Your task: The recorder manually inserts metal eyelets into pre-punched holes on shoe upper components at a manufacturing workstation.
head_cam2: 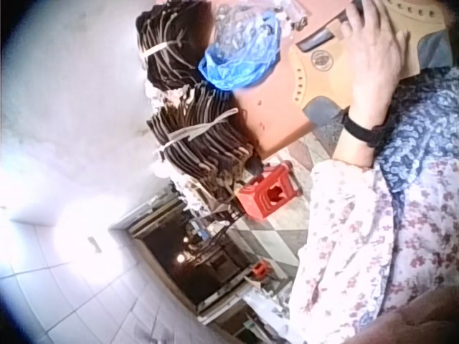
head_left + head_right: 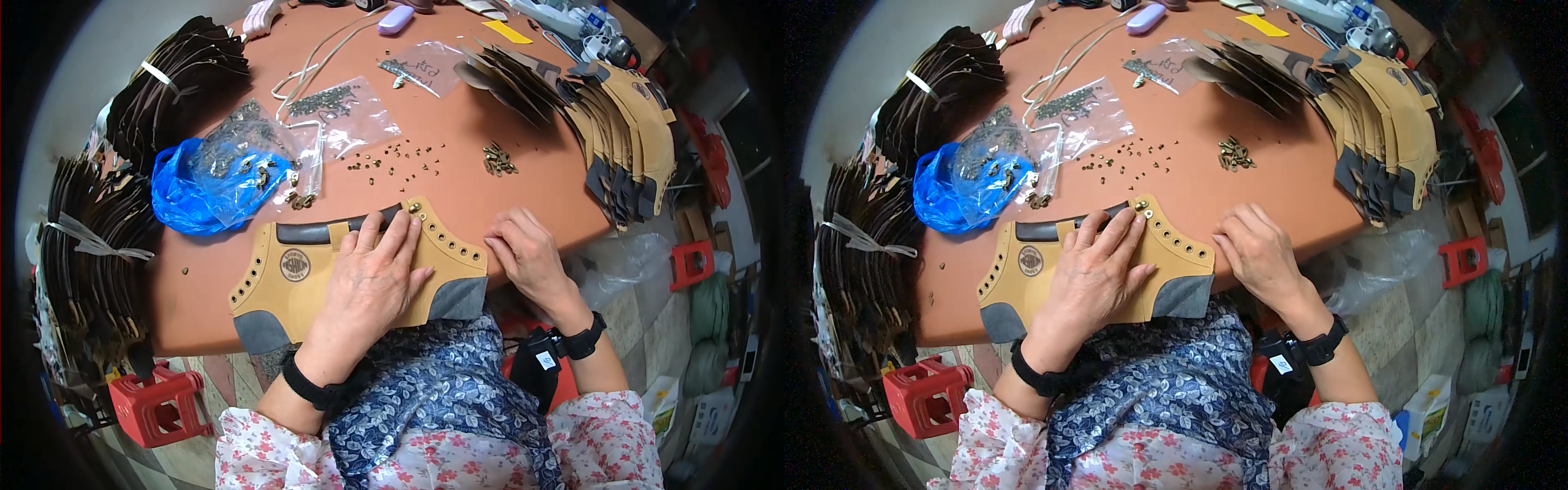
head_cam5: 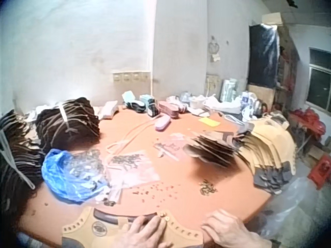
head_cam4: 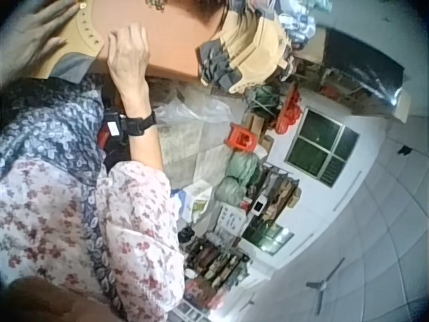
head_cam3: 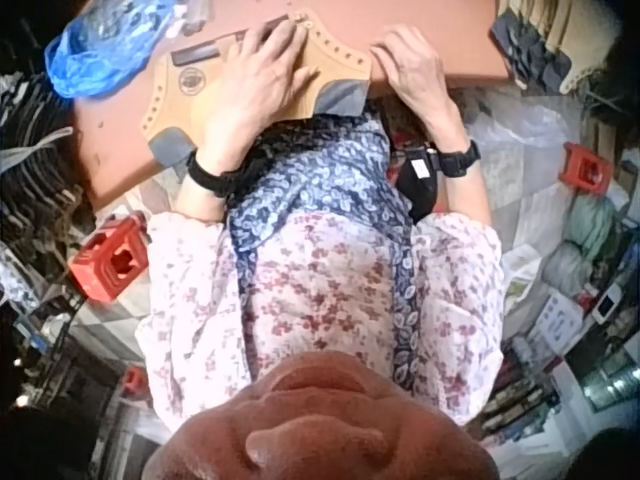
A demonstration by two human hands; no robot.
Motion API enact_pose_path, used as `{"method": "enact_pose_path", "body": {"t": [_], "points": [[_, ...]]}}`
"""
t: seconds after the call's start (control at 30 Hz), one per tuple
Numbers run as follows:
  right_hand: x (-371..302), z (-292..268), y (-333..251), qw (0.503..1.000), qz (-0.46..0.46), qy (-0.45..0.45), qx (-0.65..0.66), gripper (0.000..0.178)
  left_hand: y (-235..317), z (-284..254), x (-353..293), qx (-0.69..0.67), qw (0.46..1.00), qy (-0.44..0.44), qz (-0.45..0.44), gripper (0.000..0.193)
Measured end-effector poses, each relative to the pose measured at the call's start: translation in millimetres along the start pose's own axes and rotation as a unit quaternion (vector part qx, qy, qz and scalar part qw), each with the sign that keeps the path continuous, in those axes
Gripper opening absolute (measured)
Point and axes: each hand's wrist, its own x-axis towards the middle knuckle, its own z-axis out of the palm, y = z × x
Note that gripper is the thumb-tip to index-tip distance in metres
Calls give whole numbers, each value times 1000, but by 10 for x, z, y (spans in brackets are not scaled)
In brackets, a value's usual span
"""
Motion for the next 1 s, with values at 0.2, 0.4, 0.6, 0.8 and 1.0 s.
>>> {"method": "enact_pose_path", "body": {"t": [0.2,0.4,0.6,0.8,1.0], "points": [[110,13,-17,996,46,4,74,8,13,6,4,8,1000,12,0,57],[467,145,-319,973,94,-2,213,7,7,28,-3,3,1000,20,-7,55],[631,327,-301,972,99,-19,214,7,8,40,-8,-1,1000,26,-8,53],[621,412,-225,979,82,-19,184,9,-1,44,5,-20,999,22,-13,53],[594,432,-214,986,48,-3,160,8,-8,55,3,-23,999,28,-10,54]]}}
